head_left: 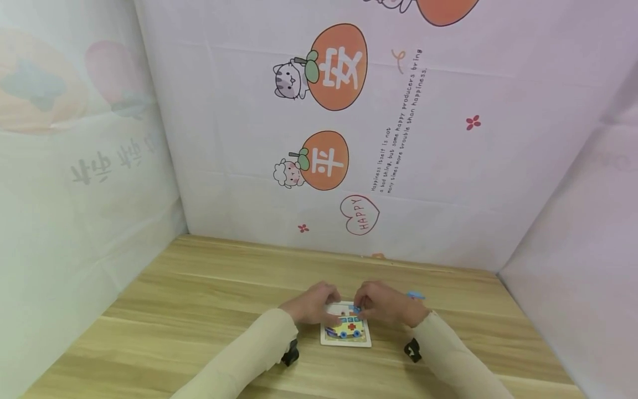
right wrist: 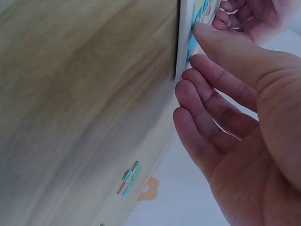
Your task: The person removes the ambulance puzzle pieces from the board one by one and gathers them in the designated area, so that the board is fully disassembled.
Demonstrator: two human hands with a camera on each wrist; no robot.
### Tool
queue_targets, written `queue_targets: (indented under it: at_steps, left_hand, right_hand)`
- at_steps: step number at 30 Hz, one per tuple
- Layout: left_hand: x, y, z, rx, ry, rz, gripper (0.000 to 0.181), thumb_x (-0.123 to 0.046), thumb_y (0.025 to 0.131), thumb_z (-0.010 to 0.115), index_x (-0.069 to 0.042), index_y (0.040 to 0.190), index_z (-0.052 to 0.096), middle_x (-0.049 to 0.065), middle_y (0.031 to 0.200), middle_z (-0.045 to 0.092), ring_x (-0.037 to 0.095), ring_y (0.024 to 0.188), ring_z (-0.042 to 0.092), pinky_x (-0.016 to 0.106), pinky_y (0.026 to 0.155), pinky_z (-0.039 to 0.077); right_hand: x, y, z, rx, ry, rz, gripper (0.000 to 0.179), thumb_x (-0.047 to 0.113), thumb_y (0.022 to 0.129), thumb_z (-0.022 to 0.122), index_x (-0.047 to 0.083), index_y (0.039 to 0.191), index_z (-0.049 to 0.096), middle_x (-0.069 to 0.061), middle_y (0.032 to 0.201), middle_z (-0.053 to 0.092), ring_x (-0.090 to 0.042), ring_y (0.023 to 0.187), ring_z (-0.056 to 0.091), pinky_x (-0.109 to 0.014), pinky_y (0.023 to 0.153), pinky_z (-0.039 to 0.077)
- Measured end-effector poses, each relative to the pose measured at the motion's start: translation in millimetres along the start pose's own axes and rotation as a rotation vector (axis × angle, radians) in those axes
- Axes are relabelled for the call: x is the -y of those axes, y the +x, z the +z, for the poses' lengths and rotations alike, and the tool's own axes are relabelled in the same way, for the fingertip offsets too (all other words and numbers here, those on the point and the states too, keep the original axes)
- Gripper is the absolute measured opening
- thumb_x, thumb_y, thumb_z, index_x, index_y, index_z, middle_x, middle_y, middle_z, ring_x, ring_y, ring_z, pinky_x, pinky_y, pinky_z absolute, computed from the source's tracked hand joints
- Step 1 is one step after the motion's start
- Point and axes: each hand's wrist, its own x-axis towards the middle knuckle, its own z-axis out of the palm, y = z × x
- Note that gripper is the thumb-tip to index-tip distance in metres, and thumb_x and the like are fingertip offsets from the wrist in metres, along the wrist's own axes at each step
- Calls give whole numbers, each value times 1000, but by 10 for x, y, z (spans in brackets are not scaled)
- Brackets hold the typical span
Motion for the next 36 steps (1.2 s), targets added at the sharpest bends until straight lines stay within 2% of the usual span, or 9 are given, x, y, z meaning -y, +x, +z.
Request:
queue_targets:
  at_steps: [10, 16, 23, 32, 36]
  left_hand:
    - [68, 38, 53, 3, 17, -13, 49, -32, 86, 87, -11, 125, 66, 3, 125, 61, 18, 117, 59, 37, 106, 53]
    - [6, 39, 73, -10, 66, -18, 52, -34, 86, 87, -10, 126, 67, 4, 127, 61, 14, 112, 58, 34, 102, 54]
    - [-102, 54, 101, -2, 92, 44, 58, -37, 88, 85, -7, 133, 65, 2, 128, 62, 10, 112, 54, 28, 100, 53]
    - [-68, 182, 176, -16, 89, 39, 57, -38, 86, 88, -9, 130, 66, -1, 123, 60, 7, 104, 51, 23, 90, 51]
    - [-78, 207, 181, -16, 81, 34, 58, -38, 86, 88, -8, 130, 66, 1, 125, 61, 9, 108, 54, 25, 95, 52]
  right_hand:
    - [77, 42, -52, 42, 90, 37, 15, 9, 88, 85, 3, 101, 78, -5, 94, 72, -9, 81, 60, -20, 71, 52]
    - [64, 63, -63, 53, 109, 69, 17, 5, 85, 86, 4, 100, 79, -3, 93, 72, -8, 79, 60, -20, 70, 53]
    - [26, 63, -49, 34, 153, 26, 13, 3, 83, 87, 2, 94, 80, -5, 91, 71, -5, 76, 61, -20, 68, 56]
    - [13, 72, -38, 29, 178, 24, 13, 0, 83, 86, 1, 94, 79, -5, 88, 73, -5, 72, 62, -19, 65, 55]
    - [16, 65, -50, 31, 155, 19, 13, -1, 83, 86, 2, 93, 78, -4, 86, 74, -6, 72, 61, -19, 65, 55]
